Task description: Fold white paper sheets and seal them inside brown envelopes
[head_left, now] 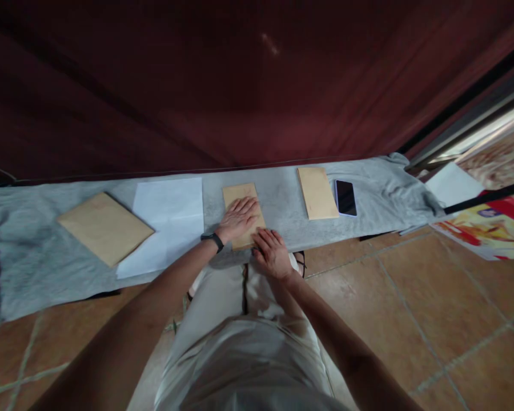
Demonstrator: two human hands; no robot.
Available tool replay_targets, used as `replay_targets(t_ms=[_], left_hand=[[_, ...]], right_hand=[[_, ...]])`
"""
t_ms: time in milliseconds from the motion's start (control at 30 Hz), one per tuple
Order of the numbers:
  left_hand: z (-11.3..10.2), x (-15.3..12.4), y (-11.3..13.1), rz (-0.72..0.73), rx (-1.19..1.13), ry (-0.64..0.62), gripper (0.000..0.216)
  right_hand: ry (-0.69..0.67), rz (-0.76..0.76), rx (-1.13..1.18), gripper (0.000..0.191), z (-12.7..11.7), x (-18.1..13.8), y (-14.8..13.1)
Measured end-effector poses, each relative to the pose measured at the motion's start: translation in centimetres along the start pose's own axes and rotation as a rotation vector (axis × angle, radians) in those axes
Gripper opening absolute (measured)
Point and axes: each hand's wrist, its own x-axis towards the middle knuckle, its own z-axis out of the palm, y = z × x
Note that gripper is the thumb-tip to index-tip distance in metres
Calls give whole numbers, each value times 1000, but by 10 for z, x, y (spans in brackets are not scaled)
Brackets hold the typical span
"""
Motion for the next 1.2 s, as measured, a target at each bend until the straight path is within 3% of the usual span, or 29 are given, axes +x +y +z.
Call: replay_targets(t_ms=[267,767,1033,1200], left_hand=[[-2,-28,21,78,-19,-40,59],[7,-86,40,200,-66,-44,60],[5,-98,51,113,-205,82,45],[8,-99,56,61,-273,172,40]], right_hand=[[35,6,126,61,0,-2,6],[29,35,87,71,8,-1,13],[78,120,187,63,4,-1,22],[61,95,203,60,-3,-8,34]])
